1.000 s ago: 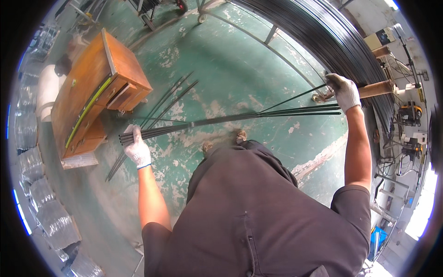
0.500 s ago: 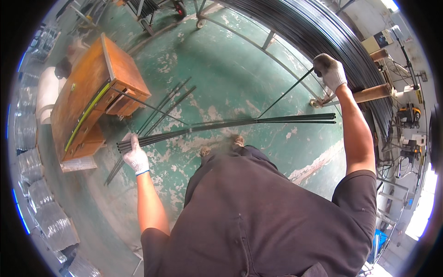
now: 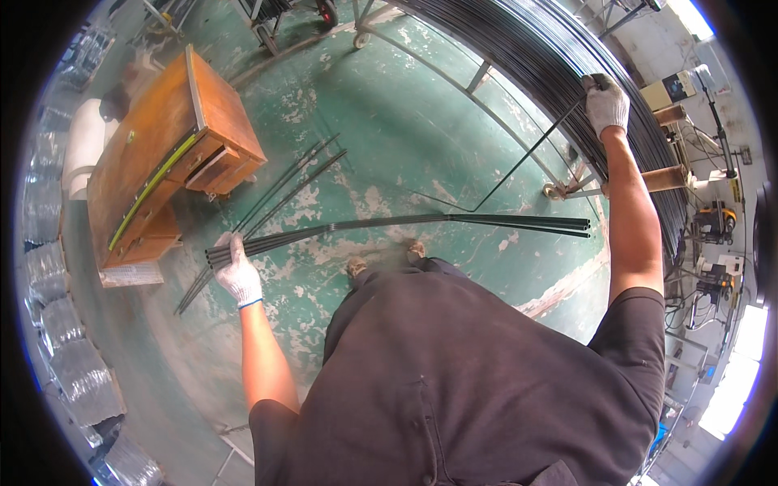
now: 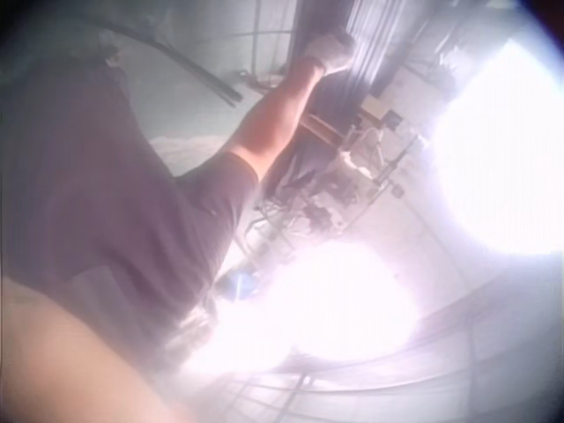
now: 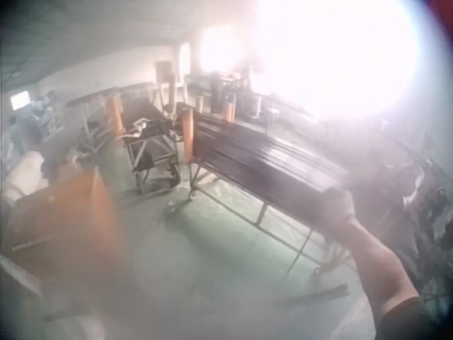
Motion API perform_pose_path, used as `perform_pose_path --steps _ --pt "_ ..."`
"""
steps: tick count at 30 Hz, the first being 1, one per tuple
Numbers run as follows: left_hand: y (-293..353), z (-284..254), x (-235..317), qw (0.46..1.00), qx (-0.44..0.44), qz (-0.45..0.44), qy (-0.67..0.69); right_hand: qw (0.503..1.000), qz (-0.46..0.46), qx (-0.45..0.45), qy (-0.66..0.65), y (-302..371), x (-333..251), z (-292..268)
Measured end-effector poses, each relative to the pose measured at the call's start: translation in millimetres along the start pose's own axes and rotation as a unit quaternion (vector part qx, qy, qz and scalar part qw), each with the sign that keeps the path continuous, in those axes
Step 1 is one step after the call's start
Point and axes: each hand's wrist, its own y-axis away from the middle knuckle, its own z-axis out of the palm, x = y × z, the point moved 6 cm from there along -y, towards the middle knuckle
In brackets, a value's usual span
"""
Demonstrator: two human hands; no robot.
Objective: The person operates a metal rod bending machine, loading straight rods and retrieving bent ones. They then manually bend individual rods on a wooden jig and place the finished pieces onto a rack.
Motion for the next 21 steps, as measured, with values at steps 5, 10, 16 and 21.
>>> perform_pose_path --steps 5,10,16,21 --pt "0 4 0 1.000 -0.009 -0.001 -0.006 1.000 -0.020 0.005 0.000 0 -33 -11" --pt "0 -2 -7 1.000 -0.007 -0.002 -0.003 0.998 -0.043 0.033 -0.039 13 -81 -12" --pt "6 -9 -2 0.999 -0.021 0.025 -0.014 0.984 -0.057 0.066 -0.158 65 -154 3" --pt "16 -8 5 1.000 -0.024 -0.005 0.001 0.938 -0.167 0.007 -0.302 152 -260 32"
